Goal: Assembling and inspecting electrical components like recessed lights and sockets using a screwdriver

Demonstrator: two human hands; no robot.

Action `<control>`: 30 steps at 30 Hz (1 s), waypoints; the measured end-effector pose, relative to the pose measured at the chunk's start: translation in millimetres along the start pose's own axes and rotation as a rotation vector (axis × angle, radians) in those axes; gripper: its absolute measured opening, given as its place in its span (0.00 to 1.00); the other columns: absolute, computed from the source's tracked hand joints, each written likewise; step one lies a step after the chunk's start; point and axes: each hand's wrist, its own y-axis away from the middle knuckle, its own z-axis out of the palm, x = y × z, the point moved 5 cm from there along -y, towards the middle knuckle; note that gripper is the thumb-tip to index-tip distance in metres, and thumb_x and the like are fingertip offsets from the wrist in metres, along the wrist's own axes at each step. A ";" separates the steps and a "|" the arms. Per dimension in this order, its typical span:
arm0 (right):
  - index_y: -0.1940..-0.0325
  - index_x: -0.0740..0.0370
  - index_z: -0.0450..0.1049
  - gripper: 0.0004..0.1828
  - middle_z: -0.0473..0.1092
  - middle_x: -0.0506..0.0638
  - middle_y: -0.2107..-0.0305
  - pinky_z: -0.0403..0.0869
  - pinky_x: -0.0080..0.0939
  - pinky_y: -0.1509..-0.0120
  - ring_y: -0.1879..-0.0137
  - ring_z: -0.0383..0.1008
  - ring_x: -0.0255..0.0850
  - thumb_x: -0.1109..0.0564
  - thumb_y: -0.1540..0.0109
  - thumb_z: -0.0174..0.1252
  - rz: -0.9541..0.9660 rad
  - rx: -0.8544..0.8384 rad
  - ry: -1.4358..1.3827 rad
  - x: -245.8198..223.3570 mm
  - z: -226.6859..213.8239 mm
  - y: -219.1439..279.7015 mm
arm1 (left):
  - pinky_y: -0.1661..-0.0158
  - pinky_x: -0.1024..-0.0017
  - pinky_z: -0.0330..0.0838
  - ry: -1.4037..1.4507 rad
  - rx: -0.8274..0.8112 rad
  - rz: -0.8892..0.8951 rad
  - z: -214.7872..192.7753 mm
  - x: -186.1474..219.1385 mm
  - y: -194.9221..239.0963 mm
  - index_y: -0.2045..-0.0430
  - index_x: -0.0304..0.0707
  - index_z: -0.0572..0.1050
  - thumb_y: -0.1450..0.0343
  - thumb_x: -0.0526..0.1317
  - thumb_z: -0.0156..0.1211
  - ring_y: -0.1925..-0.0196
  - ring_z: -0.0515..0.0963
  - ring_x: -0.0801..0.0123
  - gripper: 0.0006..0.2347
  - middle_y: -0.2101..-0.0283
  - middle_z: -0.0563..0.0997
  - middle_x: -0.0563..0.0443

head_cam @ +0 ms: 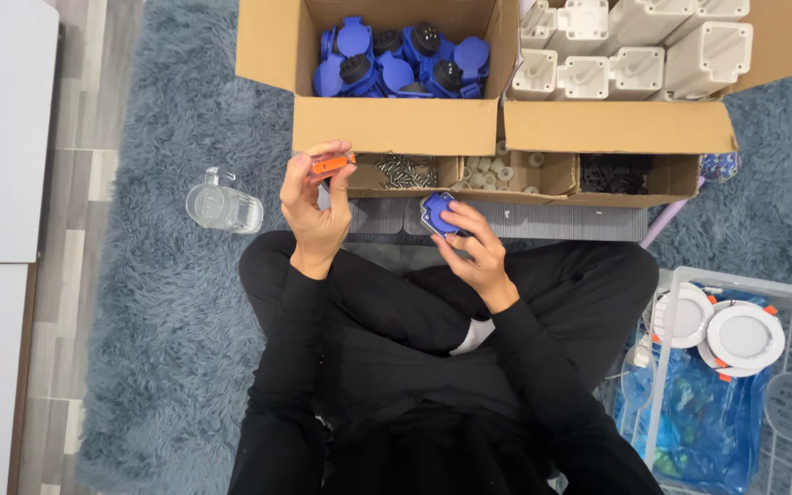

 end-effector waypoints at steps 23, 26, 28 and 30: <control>0.70 0.63 0.78 0.12 0.84 0.58 0.53 0.79 0.63 0.36 0.44 0.85 0.61 0.63 0.41 0.78 0.064 -0.130 0.144 -35.6 -7.2 -43.1 | 0.55 0.48 0.89 0.154 0.218 -0.055 -40.1 58.9 -8.4 0.30 0.43 0.45 0.22 0.24 0.60 0.52 0.86 0.29 0.31 0.49 0.75 0.20; 0.67 0.62 0.80 0.10 0.83 0.57 0.52 0.80 0.58 0.37 0.44 0.85 0.58 0.63 0.41 0.78 0.147 -0.101 0.134 -45.6 -10.1 -49.0 | 0.58 0.46 0.91 0.169 0.291 -0.140 -51.4 72.1 -0.7 0.26 0.46 0.42 0.22 0.23 0.60 0.53 0.88 0.31 0.35 0.50 0.77 0.23; 0.59 0.64 0.80 0.08 0.83 0.59 0.54 0.81 0.45 0.51 0.54 0.85 0.50 0.64 0.38 0.75 0.462 -0.001 -0.110 -38.6 -15.0 -44.1 | 0.52 0.43 0.91 0.238 0.338 -0.273 -56.6 80.7 5.3 0.23 0.50 0.40 0.20 0.25 0.59 0.51 0.88 0.32 0.36 0.48 0.77 0.23; 0.47 0.66 0.76 0.12 0.81 0.64 0.51 0.78 0.42 0.54 0.53 0.84 0.50 0.58 0.32 0.65 0.657 0.000 -0.349 -36.8 -14.4 -35.6 | 0.51 0.43 0.91 0.272 0.337 -0.319 -57.9 87.4 9.0 0.23 0.52 0.40 0.20 0.27 0.59 0.51 0.88 0.35 0.36 0.48 0.77 0.24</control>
